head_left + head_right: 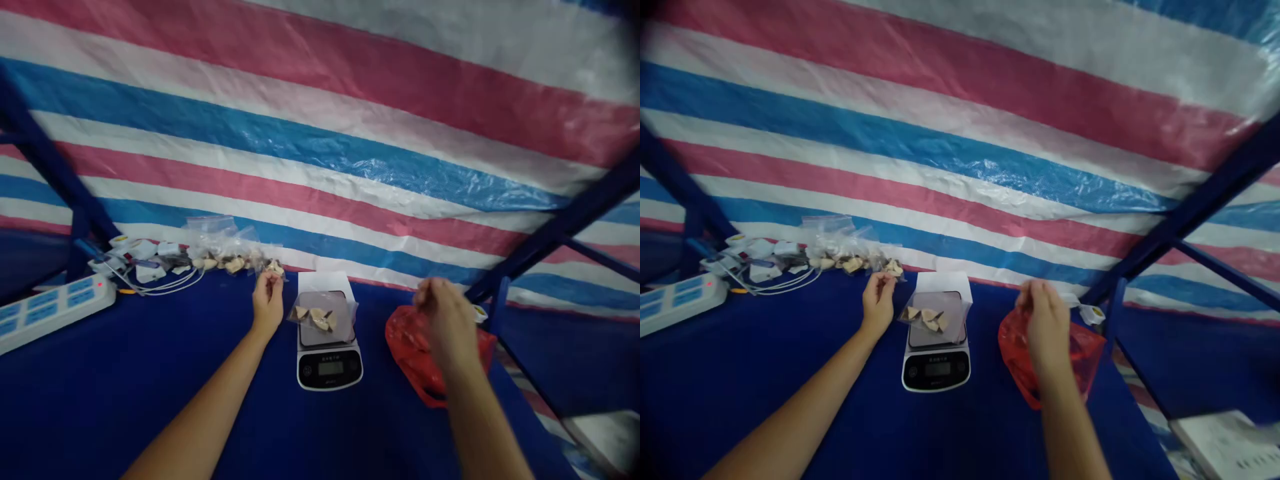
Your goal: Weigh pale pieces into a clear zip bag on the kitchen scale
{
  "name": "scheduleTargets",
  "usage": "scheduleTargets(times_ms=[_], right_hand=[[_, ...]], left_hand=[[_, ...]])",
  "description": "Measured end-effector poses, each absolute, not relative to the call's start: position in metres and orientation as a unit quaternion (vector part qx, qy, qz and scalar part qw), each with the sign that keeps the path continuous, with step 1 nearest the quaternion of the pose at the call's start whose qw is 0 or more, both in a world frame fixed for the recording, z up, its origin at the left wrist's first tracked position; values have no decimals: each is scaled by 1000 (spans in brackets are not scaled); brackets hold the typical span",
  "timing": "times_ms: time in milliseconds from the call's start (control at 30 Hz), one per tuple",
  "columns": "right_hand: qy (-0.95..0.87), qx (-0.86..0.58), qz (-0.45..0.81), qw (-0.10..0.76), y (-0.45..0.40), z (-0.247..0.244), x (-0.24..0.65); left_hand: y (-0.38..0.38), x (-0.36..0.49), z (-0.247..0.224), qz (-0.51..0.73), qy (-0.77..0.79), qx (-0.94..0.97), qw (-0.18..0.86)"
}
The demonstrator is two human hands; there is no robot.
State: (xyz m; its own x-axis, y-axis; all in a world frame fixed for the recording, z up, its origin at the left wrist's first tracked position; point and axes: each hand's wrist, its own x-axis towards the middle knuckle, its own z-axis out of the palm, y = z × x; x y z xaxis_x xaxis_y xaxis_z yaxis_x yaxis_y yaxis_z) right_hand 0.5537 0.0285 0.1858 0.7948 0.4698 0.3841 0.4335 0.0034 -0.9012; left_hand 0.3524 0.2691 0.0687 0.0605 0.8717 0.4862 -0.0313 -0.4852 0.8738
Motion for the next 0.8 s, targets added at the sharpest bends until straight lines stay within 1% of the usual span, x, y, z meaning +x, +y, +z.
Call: scheduleTargets(times_ms=[33, 67, 100, 167, 200, 233, 300, 433, 533, 633, 700, 800], right_hand=[[-326, -730, 17, 600, 20, 179, 556], [-323, -769, 15, 551, 7, 170, 560], [-312, -817, 9, 485, -10, 158, 565], [-274, -905, -12, 326, -49, 132, 579], [-272, -926, -13, 263, -66, 119, 587], [-282, -932, -11, 225, -79, 108, 595], [-365, -907, -15, 211, -89, 90, 607], [-462, -852, -90, 229, -64, 76, 618], [-437, -863, -92, 236, -43, 82, 620], [-395, -888, -99, 213, -34, 87, 623], [-402, -891, -67, 199, -30, 86, 624], [-399, -895, -8, 199, -22, 82, 625]], left_hand=[[272, 353, 68, 597, 339, 614, 388], [274, 353, 67, 594, 341, 613, 394], [276, 355, 67, 587, 341, 617, 397], [279, 358, 67, 569, 334, 637, 399], [279, 360, 67, 562, 331, 645, 400], [279, 361, 67, 558, 329, 648, 401], [278, 363, 67, 560, 332, 641, 407], [276, 363, 67, 556, 335, 637, 416], [274, 363, 68, 547, 329, 643, 422], [273, 364, 70, 545, 329, 635, 438], [273, 365, 70, 541, 327, 630, 451], [272, 365, 70, 539, 319, 629, 461]])
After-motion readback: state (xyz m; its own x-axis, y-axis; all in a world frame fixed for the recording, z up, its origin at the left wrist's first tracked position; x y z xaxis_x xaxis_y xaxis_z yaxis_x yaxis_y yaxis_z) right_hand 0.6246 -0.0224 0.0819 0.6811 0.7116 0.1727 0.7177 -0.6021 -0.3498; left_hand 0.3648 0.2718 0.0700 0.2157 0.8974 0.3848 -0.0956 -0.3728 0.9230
